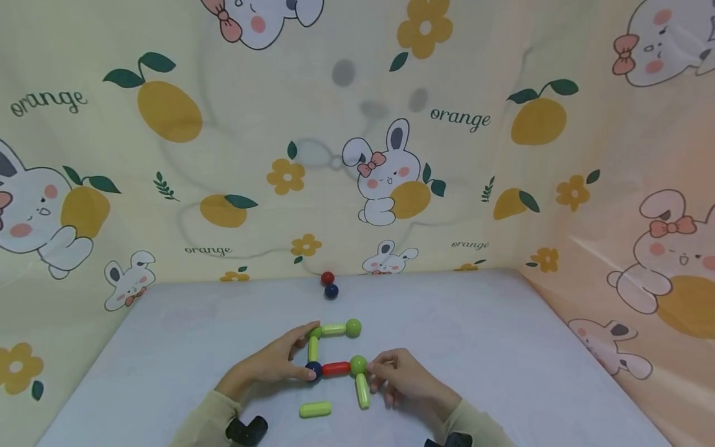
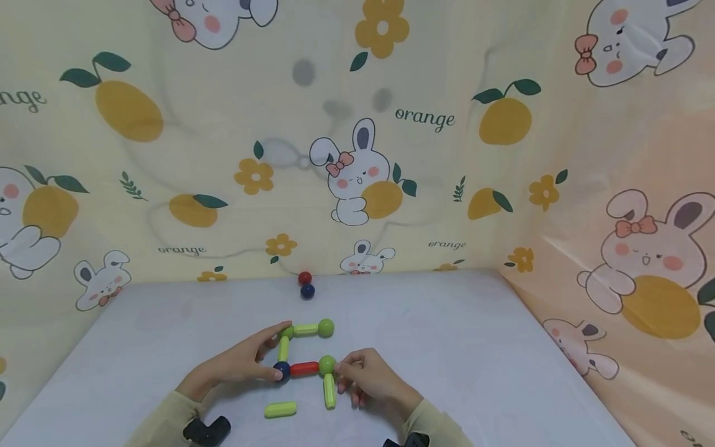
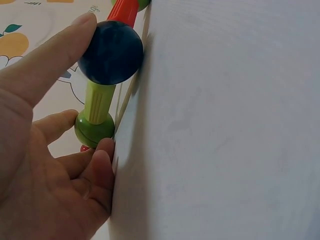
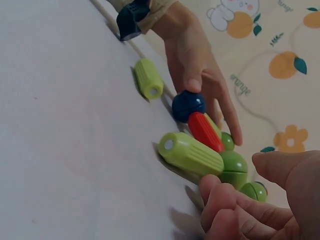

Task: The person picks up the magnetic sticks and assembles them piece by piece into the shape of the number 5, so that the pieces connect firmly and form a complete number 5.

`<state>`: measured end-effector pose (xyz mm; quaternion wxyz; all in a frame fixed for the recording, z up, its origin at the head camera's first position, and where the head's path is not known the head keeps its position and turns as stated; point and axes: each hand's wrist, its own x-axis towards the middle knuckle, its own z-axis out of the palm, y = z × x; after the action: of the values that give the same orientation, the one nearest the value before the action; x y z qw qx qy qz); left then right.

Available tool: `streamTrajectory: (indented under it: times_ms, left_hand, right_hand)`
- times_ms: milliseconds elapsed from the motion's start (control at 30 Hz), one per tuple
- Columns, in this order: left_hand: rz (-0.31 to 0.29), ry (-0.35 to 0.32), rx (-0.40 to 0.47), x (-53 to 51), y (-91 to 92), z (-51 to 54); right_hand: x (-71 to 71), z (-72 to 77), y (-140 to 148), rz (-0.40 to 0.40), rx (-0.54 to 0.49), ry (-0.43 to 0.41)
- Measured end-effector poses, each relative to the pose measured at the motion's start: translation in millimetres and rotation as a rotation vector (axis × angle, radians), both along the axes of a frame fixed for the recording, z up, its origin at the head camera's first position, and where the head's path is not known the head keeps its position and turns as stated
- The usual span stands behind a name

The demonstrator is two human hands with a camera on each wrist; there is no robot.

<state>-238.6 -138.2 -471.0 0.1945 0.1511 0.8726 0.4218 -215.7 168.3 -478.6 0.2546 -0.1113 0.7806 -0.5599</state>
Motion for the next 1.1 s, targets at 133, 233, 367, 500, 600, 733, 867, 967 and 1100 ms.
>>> streamTrajectory:
  times_ms: [133, 233, 367, 500, 600, 733, 867, 967, 1100]
  left_hand:
    - [-0.005, 0.004, 0.003, -0.7, -0.6, -0.2]
    - [-0.009, 0.003, 0.003, -1.3, -0.4, 0.3]
    - [-0.012, 0.001, 0.005, -1.4, 0.4, 2.2]
    - [-0.013, 0.001, 0.006, -0.9, 1.0, 3.6]
    - [-0.012, 0.000, 0.003, -0.7, 1.3, 3.5]
    - [-0.010, 0.003, -0.005, -0.7, 0.5, 2.3]
    - [-0.005, 0.003, -0.007, -0.7, -1.4, 0.9]
    - [-0.006, 0.001, -0.002, -0.9, -2.2, 0.2]
    - [-0.017, -0.001, 0.003, -0.7, -1.4, 0.1]
  right_hand:
    - [-3.3, 1.5, 2.6, -0.016, 0.000, 0.018]
    - [-5.2, 2.8, 5.1, -0.018, -0.009, 0.047]
    - [-7.3, 4.5, 7.7, -0.012, -0.024, 0.073]
    - [-9.0, 5.8, 8.3, -0.006, -0.036, 0.083]
    - [-10.4, 5.2, 8.5, -0.016, -0.038, 0.090]
    - [-14.2, 5.7, 7.3, -0.031, -0.016, 0.106]
    - [-20.3, 8.0, 2.8, -0.016, -0.003, 0.135]
    - [-24.5, 6.6, -0.2, 0.016, -0.017, 0.153]
    - [-27.4, 0.8, -1.7, 0.075, -0.043, 0.167]
